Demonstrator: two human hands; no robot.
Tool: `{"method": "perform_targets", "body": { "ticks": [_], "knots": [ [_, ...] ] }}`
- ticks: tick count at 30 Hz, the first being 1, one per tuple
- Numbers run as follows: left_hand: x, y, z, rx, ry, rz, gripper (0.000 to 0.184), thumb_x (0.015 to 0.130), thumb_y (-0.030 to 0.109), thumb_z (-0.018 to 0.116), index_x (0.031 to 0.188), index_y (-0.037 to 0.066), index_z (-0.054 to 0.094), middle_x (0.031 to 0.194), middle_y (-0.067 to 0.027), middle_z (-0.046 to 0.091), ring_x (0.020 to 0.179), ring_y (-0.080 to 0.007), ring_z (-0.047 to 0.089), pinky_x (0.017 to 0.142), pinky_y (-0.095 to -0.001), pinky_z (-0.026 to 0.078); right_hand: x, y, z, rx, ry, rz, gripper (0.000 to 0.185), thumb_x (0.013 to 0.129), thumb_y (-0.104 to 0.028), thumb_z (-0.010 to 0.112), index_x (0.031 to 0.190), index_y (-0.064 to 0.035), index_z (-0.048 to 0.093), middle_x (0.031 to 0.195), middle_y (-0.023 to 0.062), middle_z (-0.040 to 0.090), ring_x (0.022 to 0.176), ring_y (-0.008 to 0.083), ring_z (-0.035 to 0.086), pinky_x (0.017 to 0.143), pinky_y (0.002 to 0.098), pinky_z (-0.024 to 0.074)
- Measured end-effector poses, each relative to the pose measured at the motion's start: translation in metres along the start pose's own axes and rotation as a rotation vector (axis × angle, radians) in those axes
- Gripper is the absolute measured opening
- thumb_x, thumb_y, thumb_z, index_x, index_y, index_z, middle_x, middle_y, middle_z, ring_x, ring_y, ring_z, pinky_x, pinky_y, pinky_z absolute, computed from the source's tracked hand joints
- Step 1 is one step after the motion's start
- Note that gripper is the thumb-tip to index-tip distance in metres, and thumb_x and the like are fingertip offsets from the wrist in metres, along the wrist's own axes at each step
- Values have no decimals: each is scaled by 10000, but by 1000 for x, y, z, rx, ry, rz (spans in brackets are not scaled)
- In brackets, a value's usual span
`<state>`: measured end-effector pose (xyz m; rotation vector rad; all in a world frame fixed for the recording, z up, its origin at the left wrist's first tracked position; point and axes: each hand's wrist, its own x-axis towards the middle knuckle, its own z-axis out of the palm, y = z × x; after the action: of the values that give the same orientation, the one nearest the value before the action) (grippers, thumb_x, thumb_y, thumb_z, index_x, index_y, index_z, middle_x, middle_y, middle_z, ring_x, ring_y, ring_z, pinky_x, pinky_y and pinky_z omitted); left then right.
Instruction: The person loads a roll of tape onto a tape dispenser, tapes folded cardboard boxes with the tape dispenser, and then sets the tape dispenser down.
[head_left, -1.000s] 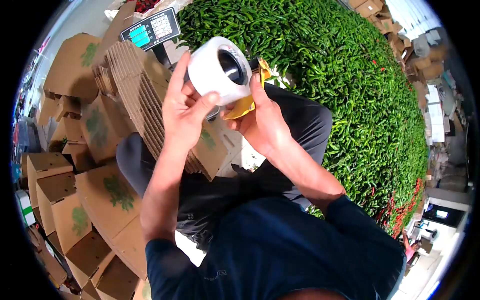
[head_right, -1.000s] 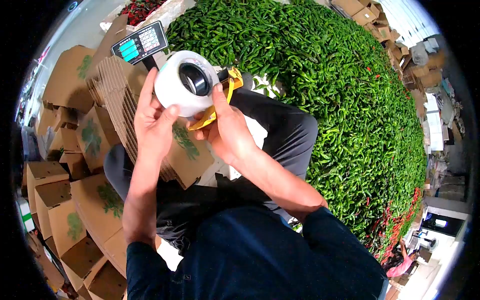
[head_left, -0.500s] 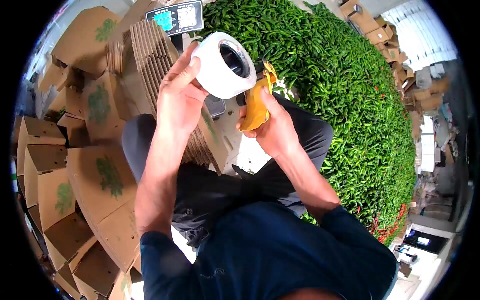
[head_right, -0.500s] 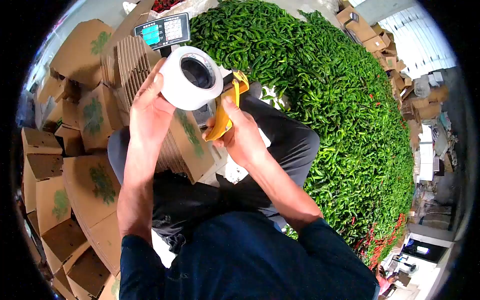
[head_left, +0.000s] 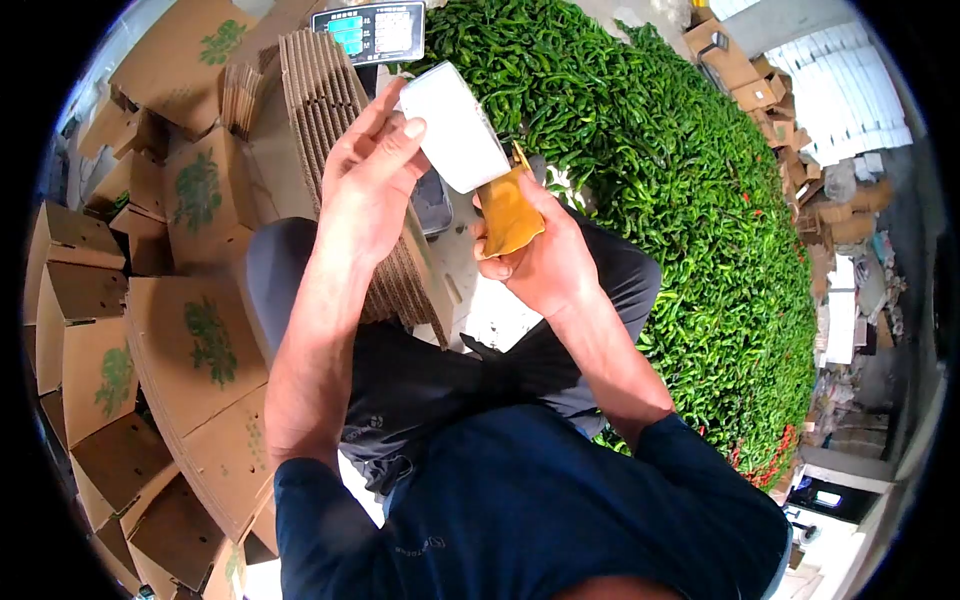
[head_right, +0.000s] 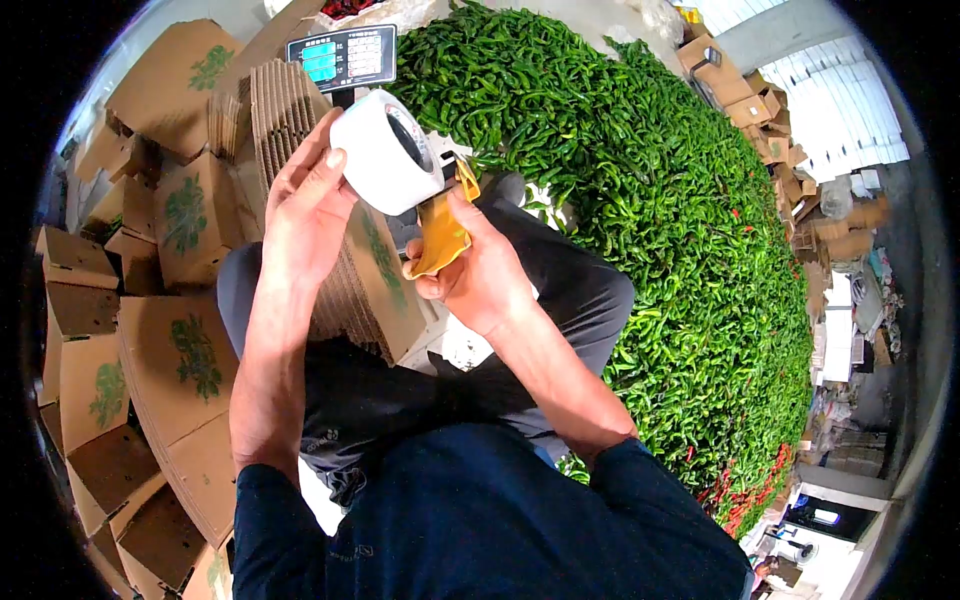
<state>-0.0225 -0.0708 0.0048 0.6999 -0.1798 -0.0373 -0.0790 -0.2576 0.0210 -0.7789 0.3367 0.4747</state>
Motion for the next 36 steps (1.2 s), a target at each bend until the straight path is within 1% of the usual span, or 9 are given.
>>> {"method": "perform_targets", "body": {
  "ticks": [5,7,11,14,23,25,31,34,36],
  "knots": [
    [-6,2,7,135,-107,75,881,816,-53,719,1541,1,223,1363,-168,545,1230,-232,552,1032,-370,452,3,5,-1,-91,-14,-153,388,1001,-423,532,1158,-68,514,928,153,649,755,310,665,574,337,468],
    [-7,1,10,124,-117,87,905,807,-55,726,1546,5,207,1366,-172,545,1234,-232,549,1024,-369,460,1,4,-1,-147,-15,-212,400,1000,-406,546,1153,-38,518,941,151,650,779,304,673,595,343,486],
    [-6,0,10,118,-134,88,926,800,-35,744,1547,3,199,1369,-178,546,1242,-235,545,1022,-367,466,-1,2,-2,-151,-36,-212,416,998,-395,557,1160,-14,514,959,149,651,810,295,681,615,348,505],
    [-5,-1,10,142,-125,91,894,815,-22,737,1541,-5,215,1387,-180,534,1251,-235,540,1041,-364,452,-3,4,-2,-155,-35,-207,416,996,-396,561,1148,-12,519,962,149,652,814,291,684,613,348,505],
    [-5,0,12,-19,-95,101,732,899,19,667,1521,-8,282,1408,-178,523,1292,-231,510,1101,-378,394,-9,8,7,-203,9,-212,445,993,-426,556,1133,-4,533,953,142,655,815,289,687,600,345,504],
    [-6,2,12,-30,-93,94,703,913,35,658,1515,-11,296,1415,-178,515,1291,-230,511,1097,-383,402,-11,9,9,-221,44,-201,435,1000,-434,533,1166,-33,537,950,145,659,801,289,678,592,346,494],
    [-6,5,11,-45,-59,86,643,935,60,644,1495,-18,336,1379,-167,542,1269,-224,531,1068,-387,437,-15,11,15,-234,70,-199,458,979,-463,564,1160,-42,536,951,148,655,808,290,677,578,338,495],
    [-6,2,9,-18,-38,97,631,946,106,651,1484,-26,350,1333,-154,569,1234,-211,553,1045,-382,455,-18,10,17,-178,75,-173,474,988,-447,561,1126,5,527,943,153,654,819,302,692,585,342,511],
    [-5,0,6,11,-27,105,623,952,136,656,1478,-22,364,1304,-139,585,1196,-193,570,1020,-364,469,-19,10,17,-145,61,-154,477,988,-447,561,1136,5,519,944,157,652,819,305,691,582,347,508]
  ]
}}
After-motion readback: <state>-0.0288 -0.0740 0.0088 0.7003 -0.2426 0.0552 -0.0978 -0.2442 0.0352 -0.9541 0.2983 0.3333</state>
